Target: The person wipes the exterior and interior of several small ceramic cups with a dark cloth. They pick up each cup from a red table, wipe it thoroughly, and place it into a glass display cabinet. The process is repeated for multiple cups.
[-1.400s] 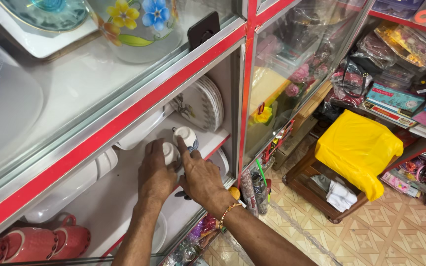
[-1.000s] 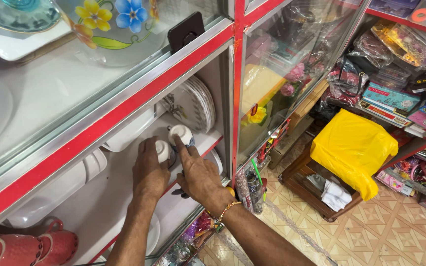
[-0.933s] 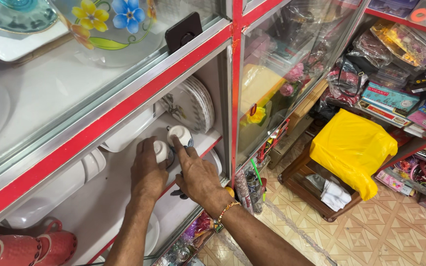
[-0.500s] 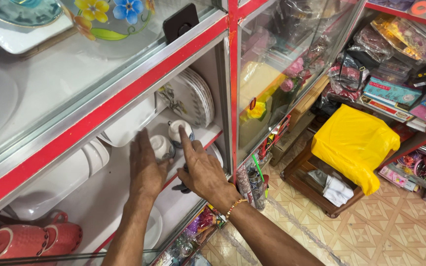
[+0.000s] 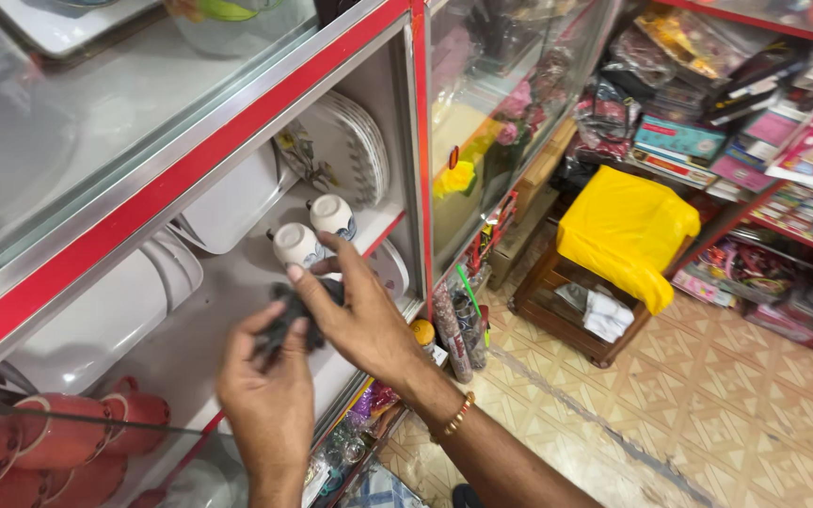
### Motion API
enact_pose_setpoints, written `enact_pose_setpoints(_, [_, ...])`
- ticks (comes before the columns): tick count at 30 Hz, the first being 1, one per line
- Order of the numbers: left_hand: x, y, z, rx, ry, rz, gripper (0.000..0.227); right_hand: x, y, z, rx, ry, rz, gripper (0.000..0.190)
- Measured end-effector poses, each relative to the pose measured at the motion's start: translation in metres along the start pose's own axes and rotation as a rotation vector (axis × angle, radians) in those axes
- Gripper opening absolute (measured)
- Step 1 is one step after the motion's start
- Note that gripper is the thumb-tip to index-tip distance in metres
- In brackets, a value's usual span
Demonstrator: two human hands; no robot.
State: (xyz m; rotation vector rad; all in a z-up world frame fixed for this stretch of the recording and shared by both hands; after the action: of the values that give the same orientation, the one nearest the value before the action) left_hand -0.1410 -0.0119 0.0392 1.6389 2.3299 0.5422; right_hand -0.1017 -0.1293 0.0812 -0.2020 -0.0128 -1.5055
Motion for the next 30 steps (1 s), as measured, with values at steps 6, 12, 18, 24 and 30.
enact_pose_setpoints(6, [0.04, -0.016, -0.05, -0.2, -0.022, 0.201, 0.039, -0.035, -0.072, 0.009, 0.52, 0.16, -0.03, 0.046])
enact_pose_setpoints(12, [0.084, -0.035, -0.066, 0.066, -0.194, 0.254, 0.053, -0.06, -0.134, 0.023, 0.231, 0.149, -0.295, 0.031])
enact_pose_setpoints(18, [0.082, -0.06, -0.102, -0.225, -0.193, 0.466, 0.061, -0.062, -0.21, 0.041, 0.362, 0.007, -0.439, 0.029])
enact_pose_setpoints(24, [0.046, -0.106, -0.137, -0.146, -0.363, 0.745, 0.027, -0.03, -0.274, 0.042, 0.413, -0.146, -0.846, 0.028])
enact_pose_setpoints(30, [0.022, -0.172, -0.158, 0.005, -0.441, 0.936, 0.029, 0.0, -0.347, 0.014, 0.3, -0.064, -0.954, 0.031])
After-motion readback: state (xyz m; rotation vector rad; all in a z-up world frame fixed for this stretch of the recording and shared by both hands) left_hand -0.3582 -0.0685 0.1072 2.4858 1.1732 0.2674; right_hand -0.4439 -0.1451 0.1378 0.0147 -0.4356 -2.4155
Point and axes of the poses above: each hand's wrist, its own y-axis towards the middle knuckle, its own x-axis out of the back of the hand, z = x × y, the point moved 1 cm from there along y, towards the middle knuckle, and after that the axes turned 9 degrees about -x, right-handed, at the moved point
